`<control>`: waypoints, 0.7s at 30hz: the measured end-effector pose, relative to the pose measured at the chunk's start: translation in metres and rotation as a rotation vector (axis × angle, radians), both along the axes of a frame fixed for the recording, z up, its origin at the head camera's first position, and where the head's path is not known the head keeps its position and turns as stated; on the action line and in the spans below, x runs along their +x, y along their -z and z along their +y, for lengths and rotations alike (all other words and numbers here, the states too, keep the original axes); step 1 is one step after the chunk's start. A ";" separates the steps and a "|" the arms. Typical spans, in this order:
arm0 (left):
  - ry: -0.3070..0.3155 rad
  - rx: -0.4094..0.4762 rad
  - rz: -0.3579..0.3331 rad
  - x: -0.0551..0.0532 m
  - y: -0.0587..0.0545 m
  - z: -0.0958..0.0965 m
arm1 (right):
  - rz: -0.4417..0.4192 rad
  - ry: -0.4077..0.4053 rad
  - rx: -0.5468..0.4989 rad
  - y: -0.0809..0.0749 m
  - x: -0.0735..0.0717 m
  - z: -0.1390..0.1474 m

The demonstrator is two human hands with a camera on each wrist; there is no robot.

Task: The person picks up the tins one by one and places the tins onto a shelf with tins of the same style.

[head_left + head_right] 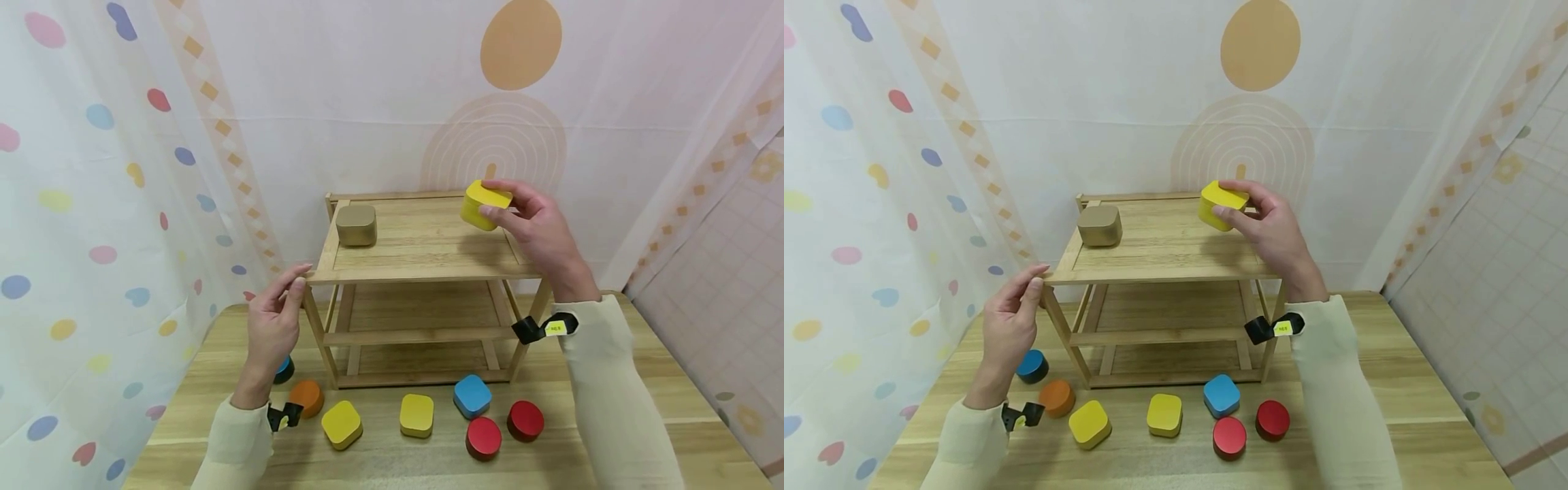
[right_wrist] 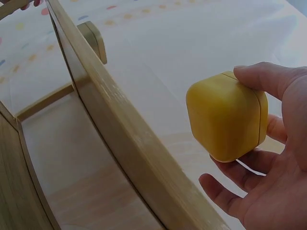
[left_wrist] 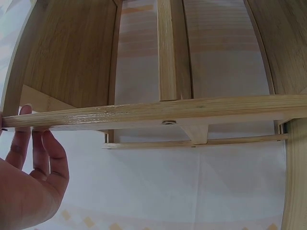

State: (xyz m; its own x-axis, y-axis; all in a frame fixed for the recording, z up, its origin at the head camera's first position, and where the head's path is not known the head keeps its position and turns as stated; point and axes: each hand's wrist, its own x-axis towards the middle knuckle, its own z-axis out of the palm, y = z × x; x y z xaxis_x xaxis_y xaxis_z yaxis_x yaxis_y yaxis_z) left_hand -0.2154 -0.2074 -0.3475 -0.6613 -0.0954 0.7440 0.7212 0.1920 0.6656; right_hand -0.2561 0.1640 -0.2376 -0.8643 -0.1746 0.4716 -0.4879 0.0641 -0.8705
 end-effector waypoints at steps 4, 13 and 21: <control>0.007 0.004 0.007 0.000 0.000 0.000 | -0.006 0.003 0.021 0.000 -0.002 -0.006; 0.006 0.015 -0.006 0.001 0.000 -0.001 | -0.024 -0.016 0.008 -0.001 -0.007 -0.016; 0.013 0.008 0.003 0.001 -0.001 -0.001 | -0.028 0.005 0.107 -0.006 -0.011 -0.030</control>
